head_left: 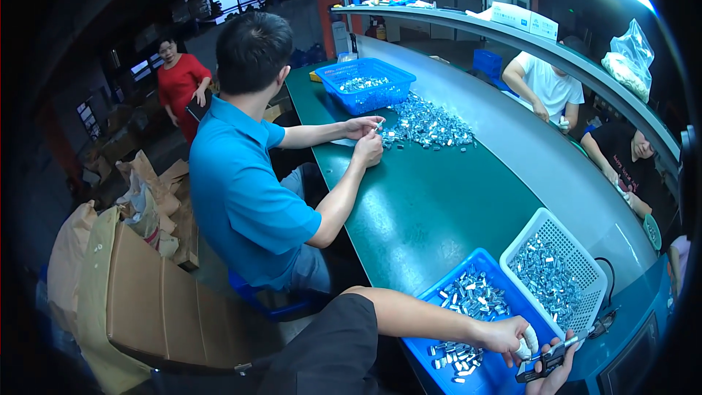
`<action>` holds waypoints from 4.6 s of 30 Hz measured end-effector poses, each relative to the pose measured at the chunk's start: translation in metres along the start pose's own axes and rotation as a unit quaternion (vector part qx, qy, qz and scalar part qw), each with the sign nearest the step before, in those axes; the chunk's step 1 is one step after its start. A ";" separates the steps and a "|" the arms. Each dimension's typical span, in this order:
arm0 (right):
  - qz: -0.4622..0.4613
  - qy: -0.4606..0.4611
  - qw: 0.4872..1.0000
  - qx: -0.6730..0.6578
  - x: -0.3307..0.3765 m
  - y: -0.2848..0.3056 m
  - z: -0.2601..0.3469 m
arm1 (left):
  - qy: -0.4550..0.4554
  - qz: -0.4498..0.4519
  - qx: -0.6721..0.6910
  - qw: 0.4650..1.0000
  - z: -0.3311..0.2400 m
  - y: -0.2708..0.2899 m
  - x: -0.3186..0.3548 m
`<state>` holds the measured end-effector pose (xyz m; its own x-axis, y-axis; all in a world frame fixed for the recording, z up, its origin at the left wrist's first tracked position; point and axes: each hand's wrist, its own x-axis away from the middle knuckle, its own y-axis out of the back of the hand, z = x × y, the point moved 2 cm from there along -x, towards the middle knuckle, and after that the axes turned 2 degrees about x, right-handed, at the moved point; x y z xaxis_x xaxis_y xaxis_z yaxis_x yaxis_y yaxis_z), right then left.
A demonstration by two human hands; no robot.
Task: Using a digital micrometer to measure the dimensions of small metal parts at a factory workstation.
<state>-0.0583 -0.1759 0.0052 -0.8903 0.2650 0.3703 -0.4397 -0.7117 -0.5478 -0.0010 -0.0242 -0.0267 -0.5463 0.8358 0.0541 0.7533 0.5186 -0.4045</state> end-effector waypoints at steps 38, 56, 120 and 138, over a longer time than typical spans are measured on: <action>0.106 0.075 0.991 0.024 0.004 -0.007 0.005 | 0.099 -0.083 -0.022 0.991 -0.018 0.001 0.014; -0.010 0.087 0.996 0.027 0.007 0.008 -0.008 | 0.054 0.023 0.052 0.997 0.020 0.002 0.005; 0.111 0.066 0.991 0.015 0.004 -0.012 0.008 | 0.109 -0.062 0.025 0.992 -0.022 0.004 0.017; 0.099 0.045 0.994 0.002 0.000 -0.009 0.007 | 0.076 -0.063 -0.048 0.994 -0.021 0.006 0.017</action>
<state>-0.0533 -0.1735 0.0153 -0.9664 0.1764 0.1868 -0.2544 -0.7586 -0.5998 0.0021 -0.0031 -0.0094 -0.5825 0.7767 0.2397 0.7180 0.6299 -0.2962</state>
